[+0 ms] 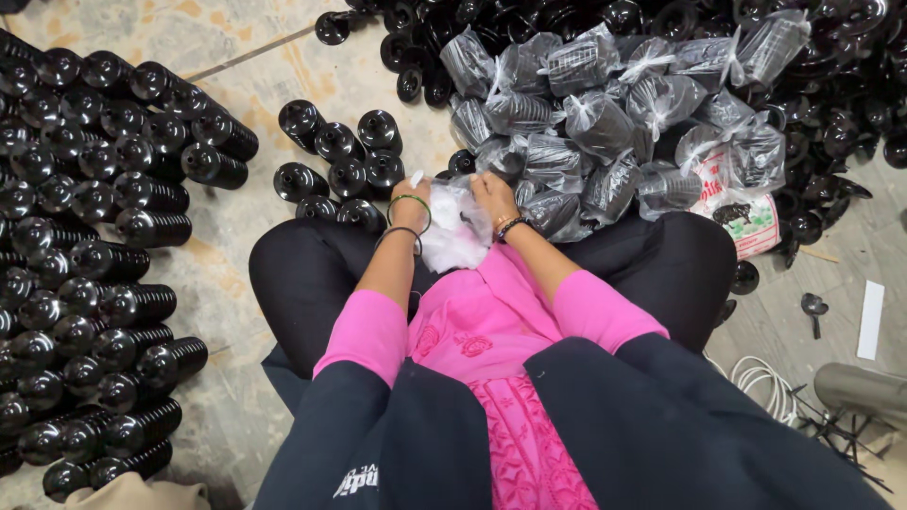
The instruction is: The person sits on the floor and wraps black plastic lampshade-like parts in clear plastic bags, twisting and tying each bag closed, then places the bagged part onto a growing pile of finished bags beside them.
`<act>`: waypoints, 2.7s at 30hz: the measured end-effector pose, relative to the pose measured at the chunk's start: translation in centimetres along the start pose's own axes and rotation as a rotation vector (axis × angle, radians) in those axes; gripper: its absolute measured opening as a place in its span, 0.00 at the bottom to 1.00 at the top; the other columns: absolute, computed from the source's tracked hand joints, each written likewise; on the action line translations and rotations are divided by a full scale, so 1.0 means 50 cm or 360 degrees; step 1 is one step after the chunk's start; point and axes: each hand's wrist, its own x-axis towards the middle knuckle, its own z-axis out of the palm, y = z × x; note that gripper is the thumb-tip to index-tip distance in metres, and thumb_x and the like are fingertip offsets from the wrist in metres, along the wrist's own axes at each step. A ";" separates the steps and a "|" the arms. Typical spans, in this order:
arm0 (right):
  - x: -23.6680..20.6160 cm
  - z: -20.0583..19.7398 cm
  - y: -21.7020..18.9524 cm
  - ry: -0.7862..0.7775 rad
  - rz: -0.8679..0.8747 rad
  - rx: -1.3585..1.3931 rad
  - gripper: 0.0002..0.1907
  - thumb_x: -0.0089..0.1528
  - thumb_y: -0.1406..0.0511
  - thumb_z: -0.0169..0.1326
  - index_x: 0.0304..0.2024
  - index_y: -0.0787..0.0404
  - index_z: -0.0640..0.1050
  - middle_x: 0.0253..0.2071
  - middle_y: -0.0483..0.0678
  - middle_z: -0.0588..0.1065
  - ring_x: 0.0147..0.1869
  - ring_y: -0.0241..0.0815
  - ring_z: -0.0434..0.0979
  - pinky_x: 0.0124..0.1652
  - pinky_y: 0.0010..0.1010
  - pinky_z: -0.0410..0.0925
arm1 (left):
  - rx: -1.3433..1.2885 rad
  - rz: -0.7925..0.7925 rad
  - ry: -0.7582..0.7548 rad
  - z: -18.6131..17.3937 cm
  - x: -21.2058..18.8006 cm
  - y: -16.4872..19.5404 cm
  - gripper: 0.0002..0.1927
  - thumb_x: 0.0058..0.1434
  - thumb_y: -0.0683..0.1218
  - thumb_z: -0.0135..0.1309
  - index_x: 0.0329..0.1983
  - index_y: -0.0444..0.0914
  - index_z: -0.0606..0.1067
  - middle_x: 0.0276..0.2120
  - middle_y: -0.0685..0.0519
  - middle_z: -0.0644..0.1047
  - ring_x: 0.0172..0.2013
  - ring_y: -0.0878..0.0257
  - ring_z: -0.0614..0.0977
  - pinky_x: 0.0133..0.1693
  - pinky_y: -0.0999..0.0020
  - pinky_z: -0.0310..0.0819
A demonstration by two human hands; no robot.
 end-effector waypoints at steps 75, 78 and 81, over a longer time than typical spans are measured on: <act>-0.185 -0.256 -0.263 -0.0736 -0.0333 0.0337 0.09 0.64 0.64 0.61 0.42 0.63 0.81 0.37 0.43 0.78 0.44 0.32 0.74 0.43 0.29 0.68 | 0.0073 0.1056 -0.0279 -0.113 -0.326 0.223 0.11 0.63 0.45 0.64 0.33 0.36 0.73 0.26 0.54 0.78 0.28 0.72 0.77 0.32 0.74 0.71; -0.203 -0.243 -0.287 -0.0355 -0.0618 -0.0213 0.07 0.61 0.62 0.64 0.35 0.59 0.81 0.33 0.45 0.77 0.42 0.38 0.74 0.46 0.35 0.63 | -0.0022 0.1071 0.0072 -0.087 -0.342 0.213 0.12 0.65 0.46 0.64 0.34 0.36 0.73 0.26 0.54 0.79 0.28 0.71 0.77 0.37 0.72 0.71; -0.218 -0.242 -0.299 -0.0092 -0.1040 -0.0351 0.06 0.59 0.64 0.63 0.34 0.58 0.78 0.40 0.47 0.76 0.48 0.46 0.74 0.51 0.39 0.59 | -0.0308 0.0799 0.0057 -0.074 -0.326 0.201 0.12 0.63 0.47 0.63 0.34 0.37 0.73 0.27 0.57 0.80 0.28 0.72 0.77 0.35 0.74 0.72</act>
